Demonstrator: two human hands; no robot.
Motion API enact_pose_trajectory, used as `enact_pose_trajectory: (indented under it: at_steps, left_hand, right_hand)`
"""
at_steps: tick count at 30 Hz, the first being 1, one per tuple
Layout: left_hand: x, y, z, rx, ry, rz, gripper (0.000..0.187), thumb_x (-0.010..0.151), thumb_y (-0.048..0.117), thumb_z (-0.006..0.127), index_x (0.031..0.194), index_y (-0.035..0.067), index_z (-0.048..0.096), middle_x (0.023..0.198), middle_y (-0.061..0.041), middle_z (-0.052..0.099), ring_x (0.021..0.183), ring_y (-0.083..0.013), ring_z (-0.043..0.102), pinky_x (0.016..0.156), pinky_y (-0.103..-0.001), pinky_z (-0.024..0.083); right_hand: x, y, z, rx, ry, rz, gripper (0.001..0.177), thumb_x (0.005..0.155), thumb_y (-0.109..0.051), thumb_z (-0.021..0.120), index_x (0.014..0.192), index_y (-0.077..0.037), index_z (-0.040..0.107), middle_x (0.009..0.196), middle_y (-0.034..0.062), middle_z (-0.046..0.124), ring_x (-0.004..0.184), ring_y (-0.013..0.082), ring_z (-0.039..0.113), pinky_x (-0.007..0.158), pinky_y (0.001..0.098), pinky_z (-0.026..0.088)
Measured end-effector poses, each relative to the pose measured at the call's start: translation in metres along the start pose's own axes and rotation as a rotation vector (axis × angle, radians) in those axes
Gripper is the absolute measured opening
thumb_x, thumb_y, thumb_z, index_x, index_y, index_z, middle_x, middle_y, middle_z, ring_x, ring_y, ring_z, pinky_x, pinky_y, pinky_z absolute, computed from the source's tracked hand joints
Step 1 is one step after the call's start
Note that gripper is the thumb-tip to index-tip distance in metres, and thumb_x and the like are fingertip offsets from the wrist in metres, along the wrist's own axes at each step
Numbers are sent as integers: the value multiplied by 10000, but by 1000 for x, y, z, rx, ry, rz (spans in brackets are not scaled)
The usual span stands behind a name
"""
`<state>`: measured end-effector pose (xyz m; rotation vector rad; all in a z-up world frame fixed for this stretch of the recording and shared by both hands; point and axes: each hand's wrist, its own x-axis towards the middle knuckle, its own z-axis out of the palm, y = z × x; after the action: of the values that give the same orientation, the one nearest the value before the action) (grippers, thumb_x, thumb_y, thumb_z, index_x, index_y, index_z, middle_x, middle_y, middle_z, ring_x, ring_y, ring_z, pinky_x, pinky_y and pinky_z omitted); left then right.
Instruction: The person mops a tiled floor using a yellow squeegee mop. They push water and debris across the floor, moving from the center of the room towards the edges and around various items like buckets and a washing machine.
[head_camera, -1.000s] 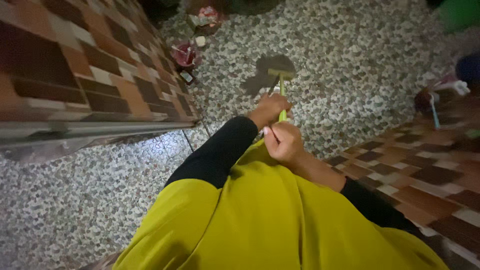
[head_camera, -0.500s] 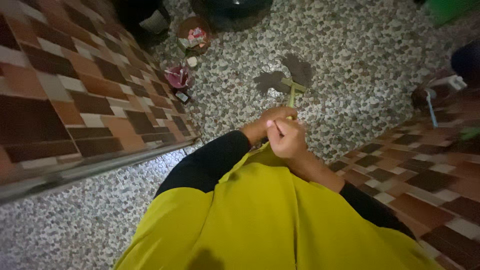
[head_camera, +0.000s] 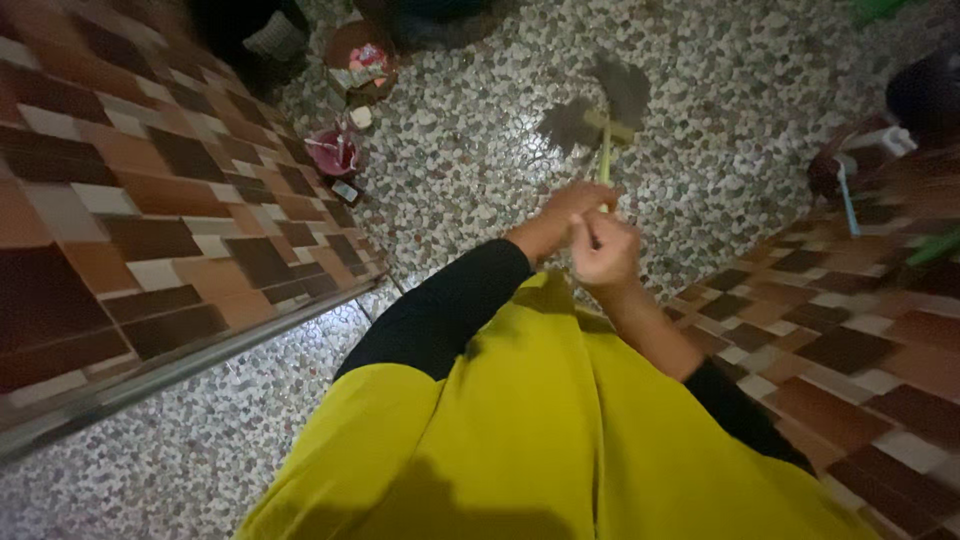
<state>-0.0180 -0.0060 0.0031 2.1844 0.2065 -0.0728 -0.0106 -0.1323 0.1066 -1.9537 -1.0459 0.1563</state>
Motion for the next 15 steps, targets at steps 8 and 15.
enact_pose_trajectory:
  at_steps: [8,15]
  left_hand:
    - [13,55,0,133,-166,25,258,863,420,657,944,194,753,974,-86,756,896,-326,699,788,-502,517]
    - [27,23,9,103,28,150,217,835,370,668,978,214,715,990,-44,748,986,-273,682,894,-598,349]
  right_hand:
    - [13,-31,-67,22,95,152,245,1042,-124,644,848,23,673,660,161,593,553,242,574,554,376,440]
    - [-2,30,-6,-70,20,-206,174,982,-110,674,839,-14,653,777,170,627,686,346,599,655,465,469]
